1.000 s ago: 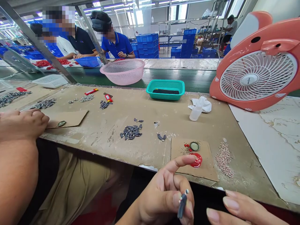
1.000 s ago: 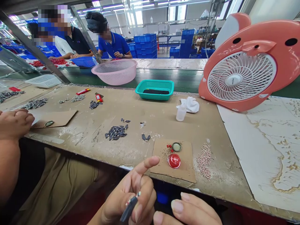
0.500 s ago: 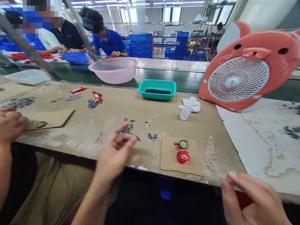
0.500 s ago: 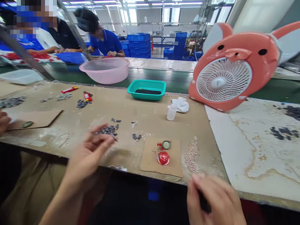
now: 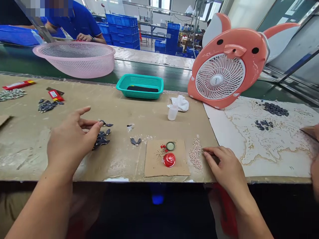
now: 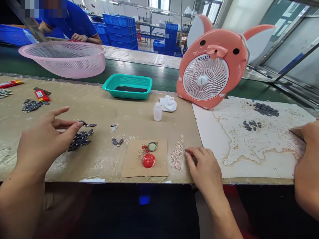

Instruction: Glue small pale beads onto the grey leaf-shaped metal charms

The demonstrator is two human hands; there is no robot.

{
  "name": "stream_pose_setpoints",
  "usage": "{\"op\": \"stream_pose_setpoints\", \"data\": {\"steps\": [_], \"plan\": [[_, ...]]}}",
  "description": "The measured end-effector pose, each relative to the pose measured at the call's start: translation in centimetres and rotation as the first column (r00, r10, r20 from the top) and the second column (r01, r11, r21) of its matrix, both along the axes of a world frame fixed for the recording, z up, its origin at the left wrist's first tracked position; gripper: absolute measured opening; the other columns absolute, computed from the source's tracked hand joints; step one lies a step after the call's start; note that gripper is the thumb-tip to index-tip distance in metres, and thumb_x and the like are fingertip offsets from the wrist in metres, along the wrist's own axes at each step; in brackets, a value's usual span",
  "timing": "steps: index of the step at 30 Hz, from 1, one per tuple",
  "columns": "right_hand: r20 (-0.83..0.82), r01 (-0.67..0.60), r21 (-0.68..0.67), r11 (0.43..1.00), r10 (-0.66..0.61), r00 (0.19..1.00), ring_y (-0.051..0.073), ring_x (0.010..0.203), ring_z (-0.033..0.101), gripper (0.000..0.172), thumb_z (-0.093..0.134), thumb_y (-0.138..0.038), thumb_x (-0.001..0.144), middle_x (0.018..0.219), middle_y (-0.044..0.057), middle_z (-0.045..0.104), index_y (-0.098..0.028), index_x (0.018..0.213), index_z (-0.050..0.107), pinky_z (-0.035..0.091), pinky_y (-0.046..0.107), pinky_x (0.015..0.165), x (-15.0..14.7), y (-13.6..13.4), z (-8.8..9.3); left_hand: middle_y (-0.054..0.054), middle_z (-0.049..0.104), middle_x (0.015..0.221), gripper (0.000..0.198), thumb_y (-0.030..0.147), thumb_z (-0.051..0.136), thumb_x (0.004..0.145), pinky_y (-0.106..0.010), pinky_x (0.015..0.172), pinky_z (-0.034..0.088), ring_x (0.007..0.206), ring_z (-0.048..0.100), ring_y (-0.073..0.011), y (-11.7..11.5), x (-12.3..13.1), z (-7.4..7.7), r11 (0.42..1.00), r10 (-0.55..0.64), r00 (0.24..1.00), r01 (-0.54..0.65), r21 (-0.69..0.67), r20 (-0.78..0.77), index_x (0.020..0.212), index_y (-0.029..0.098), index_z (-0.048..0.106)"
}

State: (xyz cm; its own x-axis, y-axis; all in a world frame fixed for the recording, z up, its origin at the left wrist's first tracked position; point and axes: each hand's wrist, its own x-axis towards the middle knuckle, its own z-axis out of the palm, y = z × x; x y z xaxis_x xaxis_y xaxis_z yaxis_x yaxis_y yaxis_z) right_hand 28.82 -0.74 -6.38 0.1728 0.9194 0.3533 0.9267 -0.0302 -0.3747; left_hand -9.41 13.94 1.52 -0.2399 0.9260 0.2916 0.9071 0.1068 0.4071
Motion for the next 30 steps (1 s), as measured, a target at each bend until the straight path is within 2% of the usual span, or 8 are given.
{"op": "stream_pose_setpoints", "data": {"steps": [9, 13, 16, 18, 19, 24, 27, 30], "plan": [[-0.040, 0.009, 0.017, 1.000, -0.008, 0.999, 0.027, 0.085, 0.062, 0.030, 0.054, -0.044, 0.099, 0.087, 0.007, 0.071, -0.022, 0.089, 0.071, 0.047, 0.042, 0.078, 0.2, 0.9, -0.6, -0.002, 0.081, 0.091, 0.067, 0.030, 0.080, 0.078, -0.035, 0.073, 0.048, 0.089, 0.070, -0.0293, 2.9, -0.6, 0.0, 0.999, 0.036, 0.999, -0.037, 0.022, 0.031, 0.141, 0.021, 0.062], [-0.103, 0.024, 0.091, 0.996, -0.014, 0.995, 0.024, 0.088, 0.063, 0.026, 0.051, -0.040, 0.102, 0.090, 0.006, 0.070, -0.021, 0.094, 0.067, 0.047, 0.038, 0.079, -1.0, -0.7, 0.7, -0.005, 0.079, 0.091, 0.054, 0.029, 0.078, 0.080, -0.036, 0.075, 0.051, 0.083, 0.070, -0.0255, -0.4, 0.7, -0.3, 0.987, 0.010, 0.992, -0.031, 0.159, 0.128, 0.132, 0.018, 0.069], [-0.254, -0.002, 0.171, 0.985, 0.046, 0.966, 0.018, 0.088, 0.064, 0.014, 0.056, -0.034, 0.102, 0.093, 0.002, 0.068, -0.024, 0.097, 0.065, 0.048, 0.030, 0.078, -3.4, -2.5, 2.3, -0.004, 0.077, 0.088, 0.024, 0.037, 0.069, 0.088, -0.028, 0.067, 0.054, 0.073, 0.070, -0.0182, -5.2, 3.8, -1.2, 0.969, -0.186, 0.952, 0.137, 0.206, 0.244, 0.102, 0.018, 0.076], [-0.390, -0.070, 0.197, 0.978, 0.143, 0.909, 0.015, 0.084, 0.062, 0.008, 0.057, -0.028, 0.101, 0.092, 0.000, 0.065, -0.025, 0.099, 0.064, 0.048, 0.026, 0.075, -5.3, -3.4, 3.2, 0.001, 0.071, 0.070, 0.021, 0.040, 0.066, 0.090, -0.024, 0.060, 0.053, 0.061, 0.067, -0.0146, -8.5, 6.2, -1.8, 0.925, -0.379, 0.862, 0.348, 0.152, 0.336, 0.084, 0.021, 0.072], [-0.442, -0.096, 0.204, 0.974, 0.180, 0.879, 0.014, 0.084, 0.060, 0.006, 0.058, -0.026, 0.101, 0.091, 0.000, 0.063, -0.025, 0.099, 0.064, 0.048, 0.025, 0.074, -6.2, -3.7, 3.5, 0.002, 0.068, 0.065, 0.020, 0.035, 0.062, 0.095, -0.023, 0.055, 0.050, 0.056, 0.064, -0.0134, -10.0, 7.2, -2.0, 0.867, -0.478, 0.740, 0.485, 0.117, 0.473, 0.083, 0.021, 0.069], [-0.558, -0.150, 0.196, 0.969, 0.237, 0.795, 0.013, 0.081, 0.057, 0.007, 0.056, -0.022, 0.101, 0.090, 0.001, 0.058, -0.024, 0.098, 0.062, 0.049, 0.023, 0.070, -8.6, -4.2, 4.0, 0.002, 0.056, 0.059, 0.044, 0.027, 0.041, 0.108, -0.024, 0.057, 0.042, 0.056, 0.057, -0.0117, -13.4, 9.6, -1.9, 0.705, -0.575, 0.425, 0.692, 0.158, 0.699, 0.066, 0.021, 0.052], [-0.492, -0.193, 0.230, 0.954, 0.285, 0.822, 0.012, 0.078, 0.058, 0.008, 0.056, -0.020, 0.100, 0.086, 0.000, 0.060, -0.024, 0.095, 0.061, 0.049, 0.022, 0.066, -9.0, -4.2, 4.8, 0.001, 0.059, 0.062, 0.041, 0.034, 0.050, 0.106, -0.024, 0.058, 0.042, 0.059, 0.056, -0.0110, -13.5, 10.5, -1.4, 0.646, -0.507, 0.303, 0.753, 0.123, 0.807, 0.068, 0.020, 0.059], [-0.305, -0.266, 0.313, 0.912, 0.362, 0.881, 0.011, 0.077, 0.062, 0.008, 0.058, -0.017, 0.098, 0.084, -0.001, 0.064, -0.023, 0.096, 0.063, 0.052, 0.021, 0.069, -9.4, -3.9, 5.7, 0.000, 0.072, 0.080, 0.018, 0.037, 0.072, 0.094, -0.021, 0.066, 0.049, 0.071, 0.063, -0.0118, -13.3, 11.4, -1.0, 0.665, -0.246, 0.140, 0.745, 0.061, 0.959, 0.086, 0.021, 0.068]]}}
